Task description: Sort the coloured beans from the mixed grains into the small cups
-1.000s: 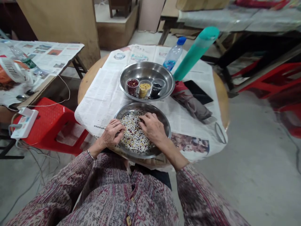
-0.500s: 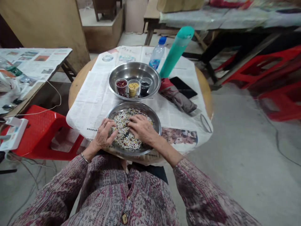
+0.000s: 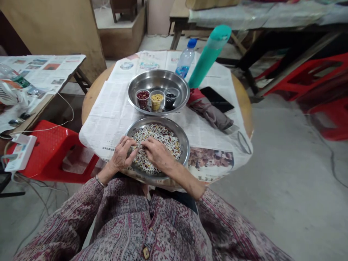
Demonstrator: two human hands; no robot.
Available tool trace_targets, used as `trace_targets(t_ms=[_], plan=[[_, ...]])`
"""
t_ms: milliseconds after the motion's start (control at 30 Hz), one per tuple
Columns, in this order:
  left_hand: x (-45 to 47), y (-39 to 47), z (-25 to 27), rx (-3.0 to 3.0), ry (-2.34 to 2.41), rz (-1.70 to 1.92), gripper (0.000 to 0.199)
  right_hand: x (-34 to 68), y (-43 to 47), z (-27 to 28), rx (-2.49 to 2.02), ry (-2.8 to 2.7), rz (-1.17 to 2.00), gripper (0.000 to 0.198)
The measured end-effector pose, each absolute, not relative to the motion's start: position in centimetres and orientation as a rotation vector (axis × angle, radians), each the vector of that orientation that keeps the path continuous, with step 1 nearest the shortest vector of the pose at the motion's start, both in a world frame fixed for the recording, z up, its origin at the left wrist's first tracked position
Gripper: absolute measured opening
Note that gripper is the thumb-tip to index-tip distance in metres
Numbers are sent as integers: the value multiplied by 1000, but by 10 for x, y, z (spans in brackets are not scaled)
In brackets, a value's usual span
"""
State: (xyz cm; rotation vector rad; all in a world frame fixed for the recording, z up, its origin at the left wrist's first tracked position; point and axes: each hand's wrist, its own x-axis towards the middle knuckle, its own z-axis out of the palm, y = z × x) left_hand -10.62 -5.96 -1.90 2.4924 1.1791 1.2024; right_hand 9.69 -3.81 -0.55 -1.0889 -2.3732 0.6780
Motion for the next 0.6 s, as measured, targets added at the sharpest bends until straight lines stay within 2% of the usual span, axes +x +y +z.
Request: trace_targets(t_ms=[133,233,367,600], plan=[[-106,-60,-20,2460,1189,1180,9,94,-59,-1,-795,-2602,727,24],[-106,-61,-20,2457,1194,1178,9,90,-60,-3,-750,-2736,535,24],[-105,-61,-18,2459,1179,1198,6,95,-39,-4,-985,-2706,298,25],[-105,-61,-20,2445,1190,1172,7,107,-2,-7,-1628,-2234,187,33]])
